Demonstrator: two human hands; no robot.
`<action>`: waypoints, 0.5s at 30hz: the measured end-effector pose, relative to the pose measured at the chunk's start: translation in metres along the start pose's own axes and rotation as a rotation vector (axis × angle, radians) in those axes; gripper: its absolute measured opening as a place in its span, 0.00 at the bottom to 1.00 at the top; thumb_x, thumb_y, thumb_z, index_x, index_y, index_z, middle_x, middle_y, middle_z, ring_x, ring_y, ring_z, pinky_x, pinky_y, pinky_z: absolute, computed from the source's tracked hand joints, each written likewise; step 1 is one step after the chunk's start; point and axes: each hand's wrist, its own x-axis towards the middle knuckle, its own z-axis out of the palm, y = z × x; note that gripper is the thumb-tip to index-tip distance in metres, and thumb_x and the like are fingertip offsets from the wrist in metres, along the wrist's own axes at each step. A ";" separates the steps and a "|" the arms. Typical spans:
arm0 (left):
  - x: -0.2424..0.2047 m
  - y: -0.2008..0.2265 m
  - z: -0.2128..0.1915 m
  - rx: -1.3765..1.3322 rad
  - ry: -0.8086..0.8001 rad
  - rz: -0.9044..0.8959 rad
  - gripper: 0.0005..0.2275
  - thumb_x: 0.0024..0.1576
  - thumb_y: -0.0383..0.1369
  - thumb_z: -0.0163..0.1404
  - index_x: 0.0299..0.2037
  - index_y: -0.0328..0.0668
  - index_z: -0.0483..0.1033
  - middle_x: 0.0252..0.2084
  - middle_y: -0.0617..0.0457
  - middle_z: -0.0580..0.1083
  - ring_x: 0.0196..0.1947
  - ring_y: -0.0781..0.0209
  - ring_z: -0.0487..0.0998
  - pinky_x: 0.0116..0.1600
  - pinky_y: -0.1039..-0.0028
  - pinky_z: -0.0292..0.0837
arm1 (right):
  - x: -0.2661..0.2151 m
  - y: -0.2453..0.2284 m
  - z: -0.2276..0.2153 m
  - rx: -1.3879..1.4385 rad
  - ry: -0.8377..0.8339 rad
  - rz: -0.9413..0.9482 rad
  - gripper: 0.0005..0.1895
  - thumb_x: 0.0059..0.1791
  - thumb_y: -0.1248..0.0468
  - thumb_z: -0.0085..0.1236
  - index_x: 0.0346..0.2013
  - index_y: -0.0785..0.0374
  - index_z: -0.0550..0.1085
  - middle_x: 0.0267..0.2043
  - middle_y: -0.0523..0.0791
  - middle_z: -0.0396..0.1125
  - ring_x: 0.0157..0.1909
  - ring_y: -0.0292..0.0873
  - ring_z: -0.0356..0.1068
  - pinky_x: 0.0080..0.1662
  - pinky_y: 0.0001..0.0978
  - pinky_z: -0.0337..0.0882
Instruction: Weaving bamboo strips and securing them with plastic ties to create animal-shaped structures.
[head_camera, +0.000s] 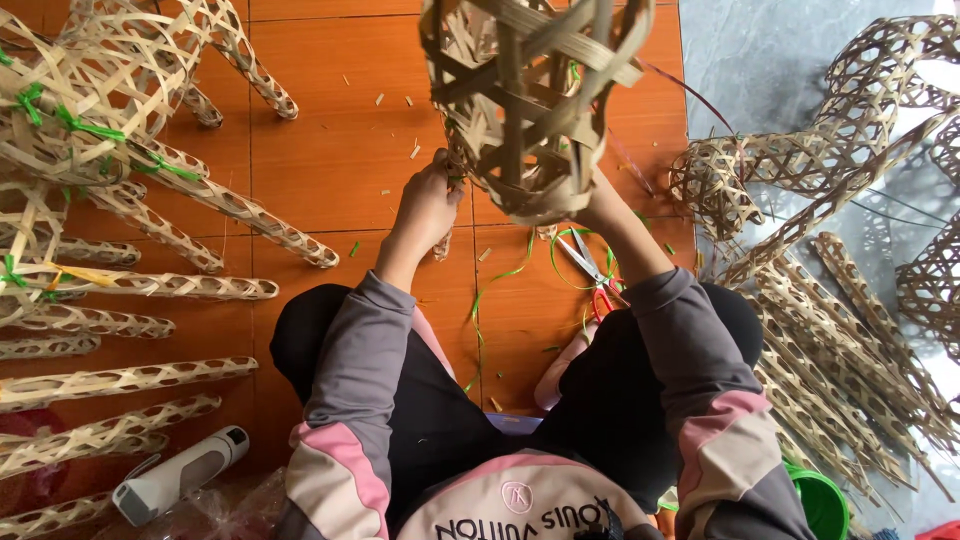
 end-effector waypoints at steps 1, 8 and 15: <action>0.002 -0.004 0.002 -0.001 -0.001 -0.001 0.22 0.57 0.22 0.48 0.61 0.17 0.57 0.43 0.31 0.73 0.47 0.33 0.77 0.50 0.48 0.72 | 0.004 -0.001 0.003 0.001 -0.001 0.000 0.02 0.40 0.67 0.57 0.27 0.56 0.74 0.30 0.44 0.67 0.39 0.47 0.66 0.39 0.37 0.63; -0.001 -0.004 -0.003 -0.067 -0.050 -0.036 0.21 0.55 0.25 0.52 0.57 0.21 0.61 0.42 0.34 0.73 0.46 0.36 0.77 0.49 0.48 0.72 | 0.016 0.001 -0.024 -0.124 0.052 -0.092 0.04 0.42 0.66 0.55 0.24 0.53 0.74 0.29 0.42 0.67 0.38 0.46 0.65 0.37 0.37 0.62; -0.007 0.001 -0.024 0.046 -0.031 -0.045 0.20 0.55 0.26 0.54 0.57 0.29 0.66 0.50 0.31 0.72 0.54 0.33 0.73 0.53 0.50 0.71 | -0.001 0.008 -0.062 0.151 0.070 -0.037 0.07 0.44 0.66 0.59 0.36 0.52 0.77 0.38 0.40 0.70 0.48 0.45 0.69 0.51 0.41 0.70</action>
